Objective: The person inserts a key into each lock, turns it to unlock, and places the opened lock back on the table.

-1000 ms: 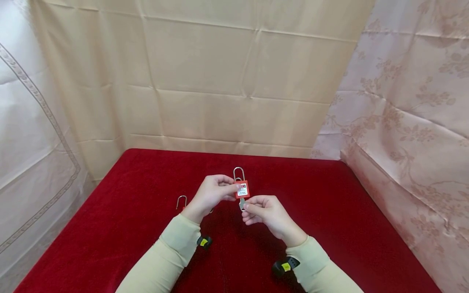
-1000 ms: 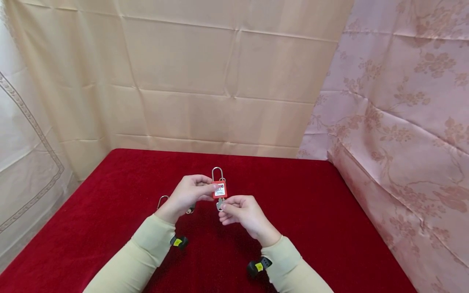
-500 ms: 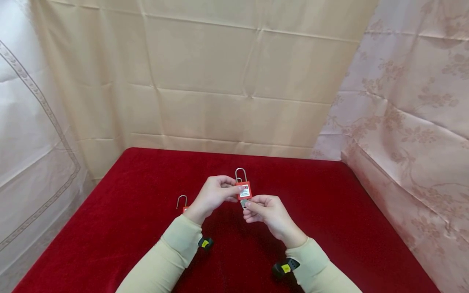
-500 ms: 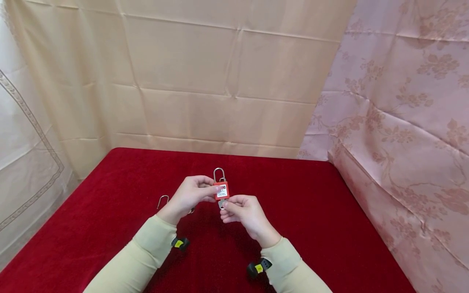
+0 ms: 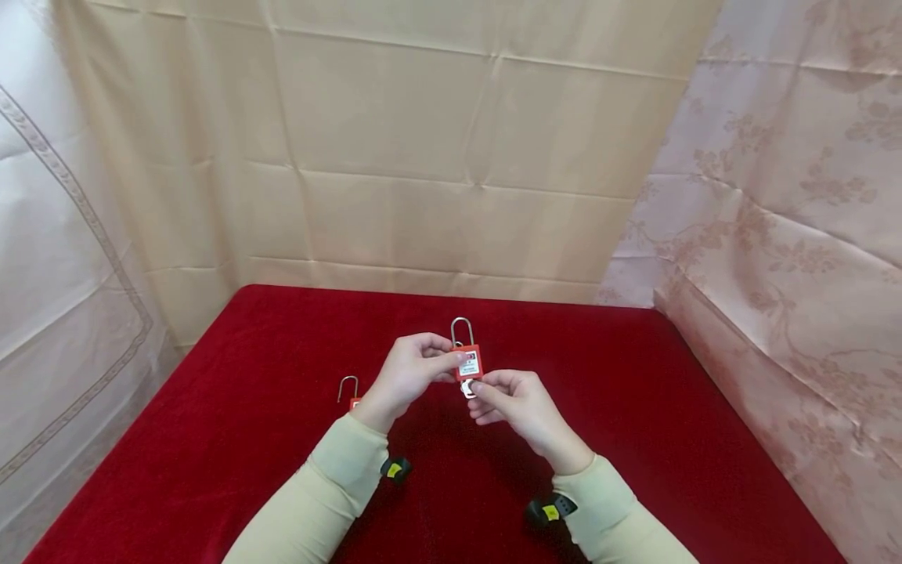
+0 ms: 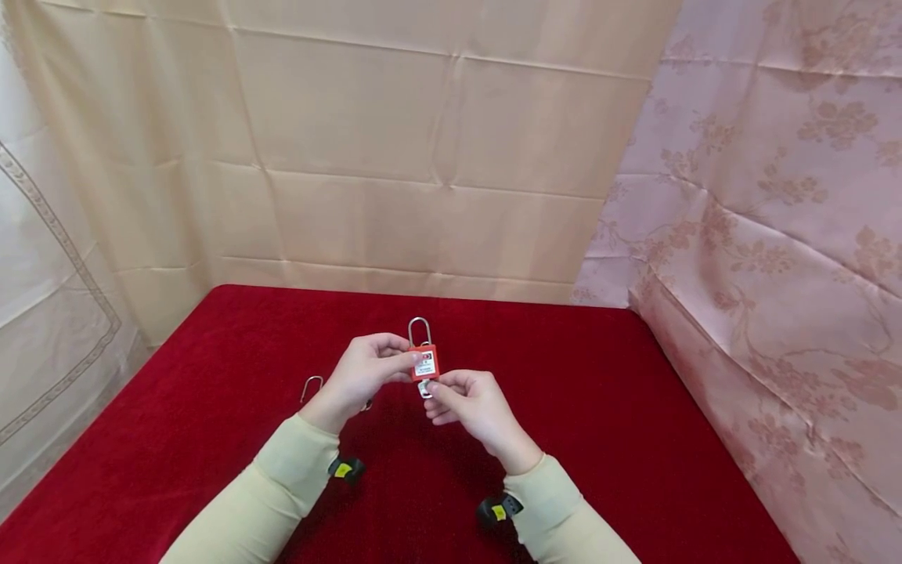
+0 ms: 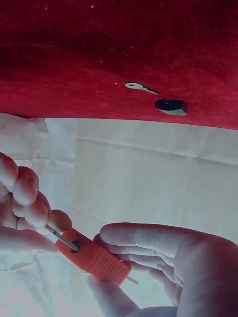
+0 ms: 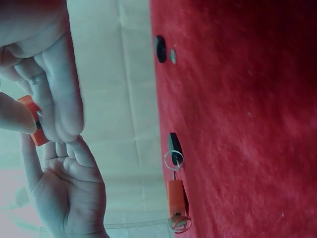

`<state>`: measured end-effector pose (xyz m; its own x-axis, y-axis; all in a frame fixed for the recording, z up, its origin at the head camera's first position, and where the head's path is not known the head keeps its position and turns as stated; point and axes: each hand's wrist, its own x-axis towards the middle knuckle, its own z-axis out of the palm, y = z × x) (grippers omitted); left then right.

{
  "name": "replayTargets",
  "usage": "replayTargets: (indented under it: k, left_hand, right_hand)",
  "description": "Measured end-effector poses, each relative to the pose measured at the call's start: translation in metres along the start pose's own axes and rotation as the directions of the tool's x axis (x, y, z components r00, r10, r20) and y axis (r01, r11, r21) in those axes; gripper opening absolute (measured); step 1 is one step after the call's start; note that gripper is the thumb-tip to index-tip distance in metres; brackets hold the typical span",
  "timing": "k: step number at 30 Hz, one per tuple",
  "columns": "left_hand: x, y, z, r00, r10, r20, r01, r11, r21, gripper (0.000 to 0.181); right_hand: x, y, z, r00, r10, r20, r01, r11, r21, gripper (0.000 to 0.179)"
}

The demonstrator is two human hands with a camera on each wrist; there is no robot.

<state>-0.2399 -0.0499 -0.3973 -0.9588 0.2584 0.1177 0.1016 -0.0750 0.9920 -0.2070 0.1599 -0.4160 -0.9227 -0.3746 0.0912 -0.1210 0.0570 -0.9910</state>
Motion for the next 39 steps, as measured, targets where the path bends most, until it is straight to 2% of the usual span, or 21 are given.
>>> replayTargets:
  k: [4,8,12,21,30,39]
  left_hand:
    - [0.001,0.001,-0.001,1.000,0.001,-0.010,-0.001,1.000,-0.008,0.026]
    - [0.000,0.004,-0.004,1.000,-0.006,-0.023,0.006,1.000,0.001,0.026]
    - [0.000,0.007,-0.006,1.000,-0.001,-0.030,0.001,1.000,0.010,0.026]
    - [-0.001,0.013,-0.010,0.998,0.023,-0.066,-0.023,1.000,-0.004,0.024]
    - [-0.002,0.014,-0.010,0.996,-0.011,-0.087,0.004,0.997,-0.079,0.027]
    - [-0.003,0.014,-0.010,0.995,-0.021,-0.100,0.014,0.997,-0.073,0.028]
  right_hand:
    - [0.000,-0.008,-0.002,1.000,0.005,0.003,-0.005,0.993,-0.117,0.026]
    - [-0.001,-0.015,-0.002,0.998,0.045,0.044,-0.033,0.969,-0.246,0.033]
    - [-0.001,-0.019,-0.001,0.993,0.082,0.088,-0.053,0.955,-0.291,0.039]
    - [0.004,-0.020,0.008,0.997,0.072,0.030,-0.067,0.989,-0.129,0.024]
    - [0.006,-0.008,0.021,0.999,0.048,-0.015,-0.047,0.998,0.051,0.030]
    - [0.005,-0.001,0.024,0.997,0.033,-0.065,-0.027,0.996,0.089,0.030]
